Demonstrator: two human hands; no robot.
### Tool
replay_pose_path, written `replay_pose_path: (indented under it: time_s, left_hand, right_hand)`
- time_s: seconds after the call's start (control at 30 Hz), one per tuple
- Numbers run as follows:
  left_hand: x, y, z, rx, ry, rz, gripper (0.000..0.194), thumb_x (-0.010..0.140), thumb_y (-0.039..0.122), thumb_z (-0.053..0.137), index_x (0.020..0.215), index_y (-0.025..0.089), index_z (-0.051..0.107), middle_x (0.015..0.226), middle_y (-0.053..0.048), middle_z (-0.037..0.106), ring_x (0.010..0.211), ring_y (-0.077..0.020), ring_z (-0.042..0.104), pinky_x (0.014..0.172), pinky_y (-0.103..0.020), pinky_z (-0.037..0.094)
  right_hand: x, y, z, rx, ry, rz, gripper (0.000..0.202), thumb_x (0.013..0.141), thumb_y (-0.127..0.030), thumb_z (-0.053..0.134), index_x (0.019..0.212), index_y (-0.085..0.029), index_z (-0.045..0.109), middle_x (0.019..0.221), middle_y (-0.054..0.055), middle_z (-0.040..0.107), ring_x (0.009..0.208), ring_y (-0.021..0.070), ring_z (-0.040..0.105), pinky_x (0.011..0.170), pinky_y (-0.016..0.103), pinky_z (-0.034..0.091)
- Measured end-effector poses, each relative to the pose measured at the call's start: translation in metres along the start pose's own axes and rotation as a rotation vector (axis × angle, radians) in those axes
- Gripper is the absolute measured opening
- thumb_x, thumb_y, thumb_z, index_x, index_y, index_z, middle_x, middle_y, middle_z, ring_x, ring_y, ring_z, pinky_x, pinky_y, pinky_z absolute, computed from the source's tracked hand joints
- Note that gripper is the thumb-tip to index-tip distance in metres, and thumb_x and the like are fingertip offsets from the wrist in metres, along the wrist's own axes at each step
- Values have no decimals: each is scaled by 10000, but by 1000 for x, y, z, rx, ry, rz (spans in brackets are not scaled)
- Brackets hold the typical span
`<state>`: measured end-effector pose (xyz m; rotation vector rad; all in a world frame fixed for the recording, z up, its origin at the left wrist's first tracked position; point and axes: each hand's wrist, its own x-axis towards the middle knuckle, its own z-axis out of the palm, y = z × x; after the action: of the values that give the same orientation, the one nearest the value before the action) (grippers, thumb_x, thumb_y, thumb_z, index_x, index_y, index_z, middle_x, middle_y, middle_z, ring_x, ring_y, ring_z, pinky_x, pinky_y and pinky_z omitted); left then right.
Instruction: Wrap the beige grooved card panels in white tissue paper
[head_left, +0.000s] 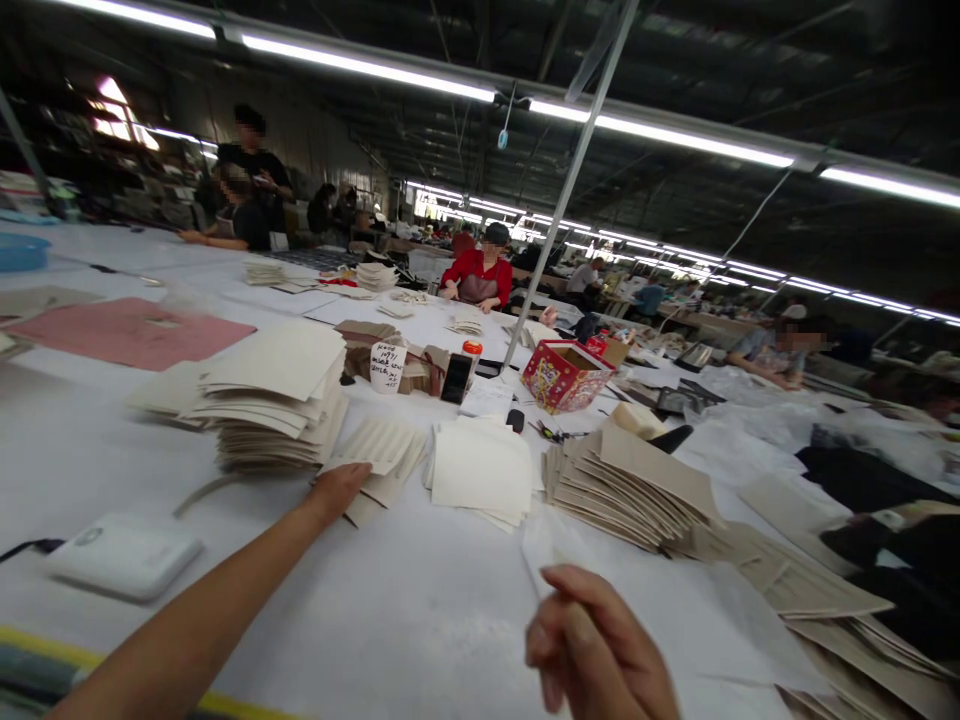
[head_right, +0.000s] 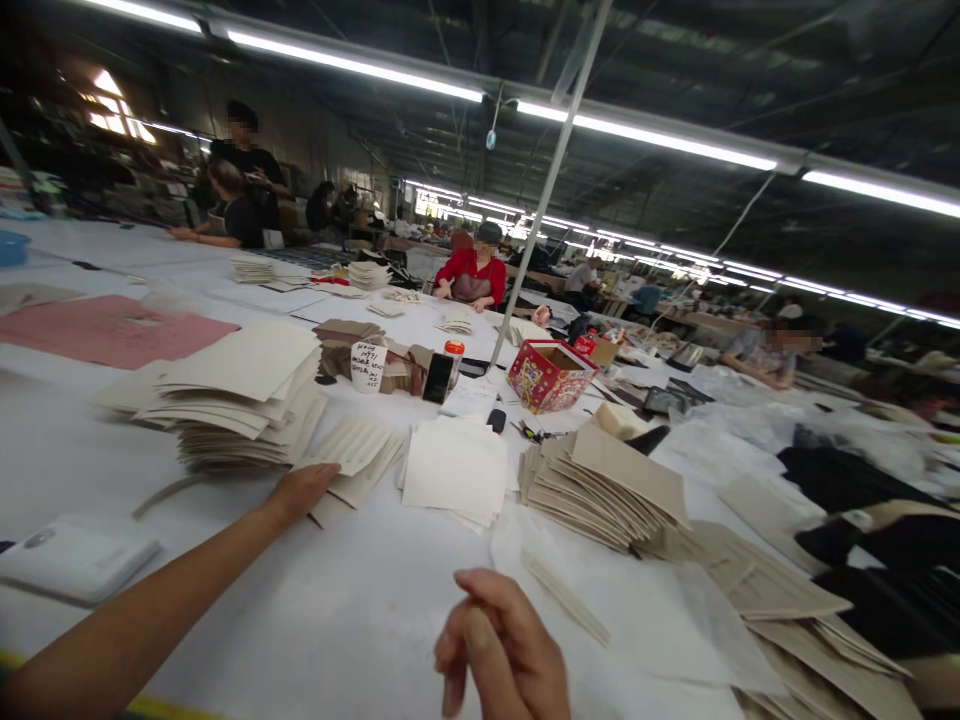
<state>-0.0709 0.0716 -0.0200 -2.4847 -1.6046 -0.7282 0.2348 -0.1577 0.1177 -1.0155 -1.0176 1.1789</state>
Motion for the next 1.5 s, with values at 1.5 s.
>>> replay_pose_path:
  time_s: [1.5]
  left_hand:
    - [27, 126, 29, -1219, -414, -798, 219, 694, 375, 545, 773, 172, 561, 667, -8, 642, 713, -177, 644, 659, -281, 519]
  right_hand:
    - [171, 140, -7, -1287, -313, -352, 179, 799, -293, 553, 903, -171, 632, 909, 63, 610, 867, 171, 534, 792, 275, 394]
